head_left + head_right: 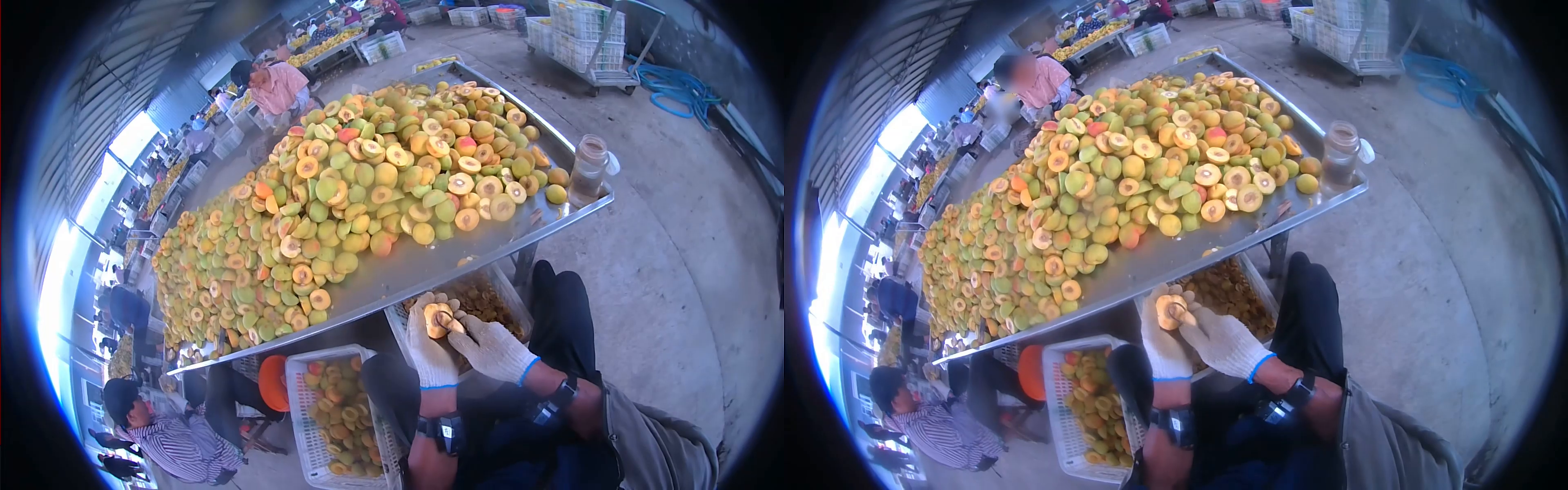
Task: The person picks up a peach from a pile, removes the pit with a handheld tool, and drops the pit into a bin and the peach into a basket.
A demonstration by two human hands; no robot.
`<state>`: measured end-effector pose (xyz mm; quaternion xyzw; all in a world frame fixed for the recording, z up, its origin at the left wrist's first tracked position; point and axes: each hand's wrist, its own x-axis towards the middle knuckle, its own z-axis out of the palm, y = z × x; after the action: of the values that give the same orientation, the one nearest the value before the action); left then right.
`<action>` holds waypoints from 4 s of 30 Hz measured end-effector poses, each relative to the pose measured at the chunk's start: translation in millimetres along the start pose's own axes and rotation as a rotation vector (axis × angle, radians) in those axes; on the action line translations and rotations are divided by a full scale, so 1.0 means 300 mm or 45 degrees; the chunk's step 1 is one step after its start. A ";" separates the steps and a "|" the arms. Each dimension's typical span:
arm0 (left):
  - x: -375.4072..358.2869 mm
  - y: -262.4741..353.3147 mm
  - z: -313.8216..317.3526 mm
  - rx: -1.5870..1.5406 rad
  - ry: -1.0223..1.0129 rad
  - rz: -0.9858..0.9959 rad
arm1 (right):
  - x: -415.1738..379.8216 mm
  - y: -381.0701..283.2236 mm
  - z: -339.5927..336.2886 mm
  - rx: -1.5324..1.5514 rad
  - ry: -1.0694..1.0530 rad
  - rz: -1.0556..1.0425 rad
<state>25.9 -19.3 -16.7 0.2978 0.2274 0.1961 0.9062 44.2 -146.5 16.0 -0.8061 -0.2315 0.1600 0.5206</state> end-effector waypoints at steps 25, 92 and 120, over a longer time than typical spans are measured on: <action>-0.041 0.033 0.063 0.054 0.119 0.101 | -0.029 0.020 0.070 0.015 0.024 0.023; 0.023 -0.020 -0.019 0.540 0.006 -0.075 | 0.012 0.123 -0.075 0.902 -0.882 0.734; -0.081 0.456 -0.276 1.153 0.786 0.882 | 0.032 0.186 -0.071 0.924 -0.218 0.797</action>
<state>-67.9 108.2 17.0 0.6366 0.4285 0.4384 0.4680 74.5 -177.1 -26.5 -0.5875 0.0506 0.4451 0.6739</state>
